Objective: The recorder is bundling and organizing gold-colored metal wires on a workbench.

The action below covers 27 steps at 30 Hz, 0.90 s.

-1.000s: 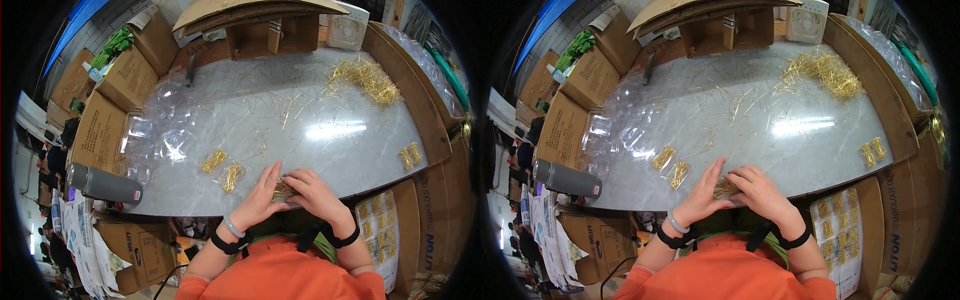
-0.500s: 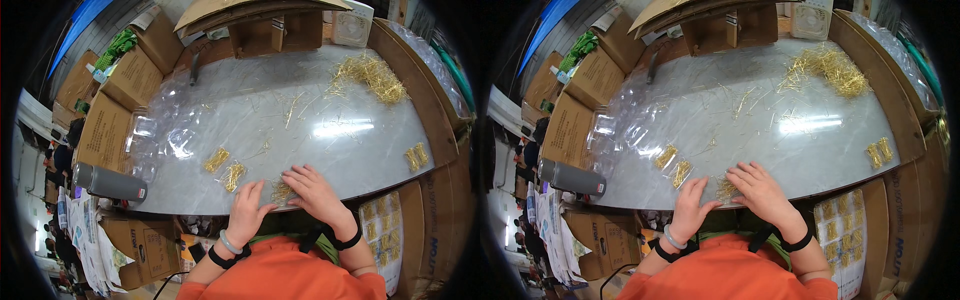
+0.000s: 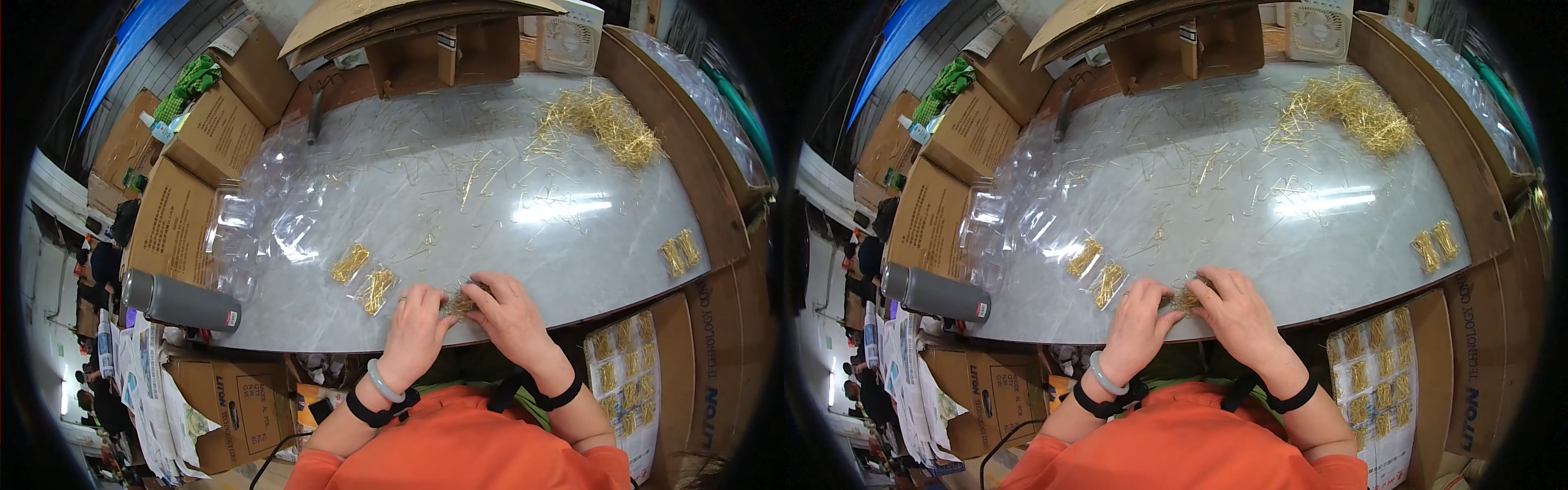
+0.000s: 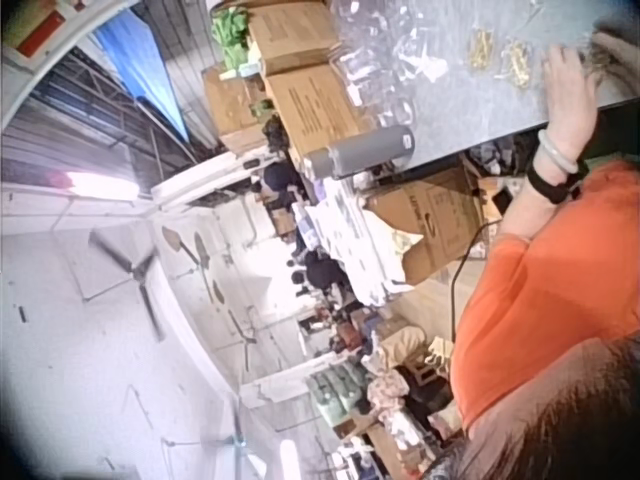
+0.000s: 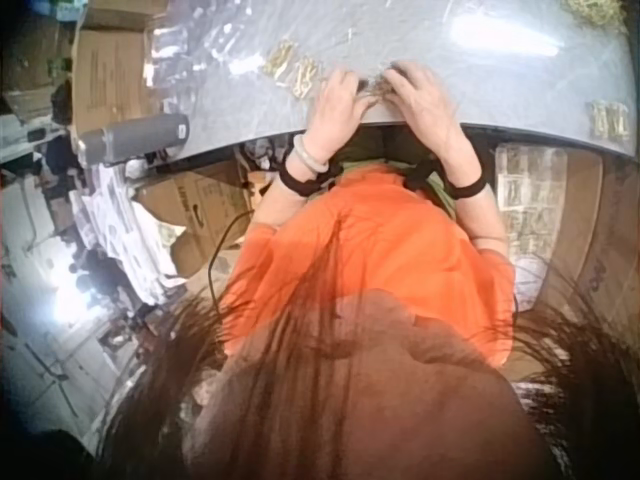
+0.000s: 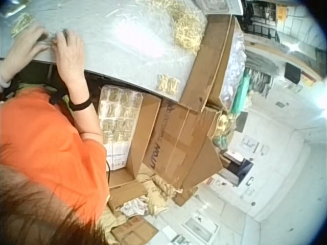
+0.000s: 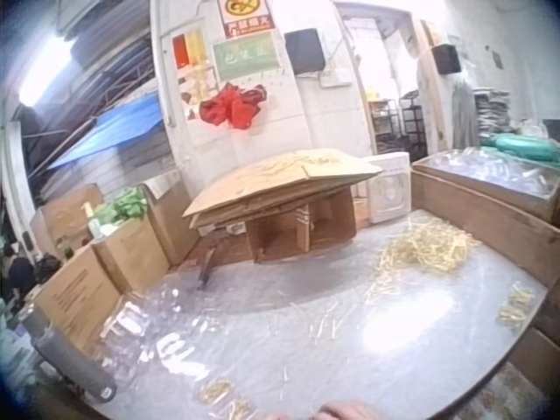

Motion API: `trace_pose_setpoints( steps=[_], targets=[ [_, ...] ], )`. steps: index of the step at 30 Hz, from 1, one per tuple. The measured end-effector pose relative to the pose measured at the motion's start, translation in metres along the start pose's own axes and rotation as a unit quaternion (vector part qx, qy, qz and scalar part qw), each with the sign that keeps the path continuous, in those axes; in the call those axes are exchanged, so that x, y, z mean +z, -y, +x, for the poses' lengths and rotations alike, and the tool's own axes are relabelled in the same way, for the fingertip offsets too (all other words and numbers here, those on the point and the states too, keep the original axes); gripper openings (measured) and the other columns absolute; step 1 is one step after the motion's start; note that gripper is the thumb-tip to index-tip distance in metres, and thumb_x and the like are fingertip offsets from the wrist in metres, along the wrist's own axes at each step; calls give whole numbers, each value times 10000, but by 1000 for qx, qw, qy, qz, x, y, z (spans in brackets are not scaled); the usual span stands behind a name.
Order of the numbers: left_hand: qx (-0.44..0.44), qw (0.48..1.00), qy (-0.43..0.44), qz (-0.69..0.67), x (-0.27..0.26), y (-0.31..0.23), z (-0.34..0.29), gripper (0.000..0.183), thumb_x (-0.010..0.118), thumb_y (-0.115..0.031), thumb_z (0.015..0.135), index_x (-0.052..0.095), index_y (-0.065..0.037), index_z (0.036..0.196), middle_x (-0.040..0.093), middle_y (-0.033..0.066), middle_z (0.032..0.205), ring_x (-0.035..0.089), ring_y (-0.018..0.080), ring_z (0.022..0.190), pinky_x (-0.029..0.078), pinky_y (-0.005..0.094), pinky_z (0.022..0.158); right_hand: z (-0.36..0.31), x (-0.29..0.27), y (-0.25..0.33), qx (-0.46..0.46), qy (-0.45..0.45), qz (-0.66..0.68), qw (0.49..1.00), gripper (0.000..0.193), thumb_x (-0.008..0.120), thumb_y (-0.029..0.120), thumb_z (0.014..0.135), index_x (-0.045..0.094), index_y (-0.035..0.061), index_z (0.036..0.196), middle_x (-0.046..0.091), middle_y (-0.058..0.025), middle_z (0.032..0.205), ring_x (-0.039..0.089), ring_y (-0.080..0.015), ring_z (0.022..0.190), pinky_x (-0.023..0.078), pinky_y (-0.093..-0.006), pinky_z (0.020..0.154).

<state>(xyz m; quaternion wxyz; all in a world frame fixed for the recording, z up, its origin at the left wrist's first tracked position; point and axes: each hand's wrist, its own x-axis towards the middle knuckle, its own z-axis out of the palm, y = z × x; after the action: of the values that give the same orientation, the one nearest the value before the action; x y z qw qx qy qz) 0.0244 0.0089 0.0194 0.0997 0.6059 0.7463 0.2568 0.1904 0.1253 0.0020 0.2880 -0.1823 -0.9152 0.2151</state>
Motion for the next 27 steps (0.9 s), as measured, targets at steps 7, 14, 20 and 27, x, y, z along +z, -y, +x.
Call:
trace_pose_setpoints(
  steps=[7,14,20,27],
  targets=[
    [15,968,-9,-249,8,-8,2,542,770,-37,848,539,-18,1339,542,184,1296,611,304,1133,531,397,915,2,3,-5,-15,30,-19,999,420,716,93,859,598,45,1260,595,-130,1279,559,-351,1211,469,-454,1038],
    [127,991,13,-42,9,9,4,853,807,-243,859,354,3,1539,385,237,1533,364,437,1437,299,512,1205,2,2,-5,37,-11,81,996,386,672,51,905,591,35,1282,592,-146,1280,551,-363,1218,469,-443,1036],
    [165,986,25,-24,28,4,18,756,748,-226,910,380,37,1516,421,227,1515,349,436,1461,286,536,1220,-16,-20,-1,139,-113,95,979,413,701,24,873,618,53,1276,613,-146,1252,555,-348,1195,464,-436,1013],
    [171,984,16,-46,33,-1,13,550,685,-70,921,495,45,1424,504,200,1377,450,430,1378,360,519,1188,-37,-23,-7,126,-79,-26,989,384,654,-68,839,655,30,1210,667,-136,1151,602,-380,1092,475,-478,989]
  ],
)
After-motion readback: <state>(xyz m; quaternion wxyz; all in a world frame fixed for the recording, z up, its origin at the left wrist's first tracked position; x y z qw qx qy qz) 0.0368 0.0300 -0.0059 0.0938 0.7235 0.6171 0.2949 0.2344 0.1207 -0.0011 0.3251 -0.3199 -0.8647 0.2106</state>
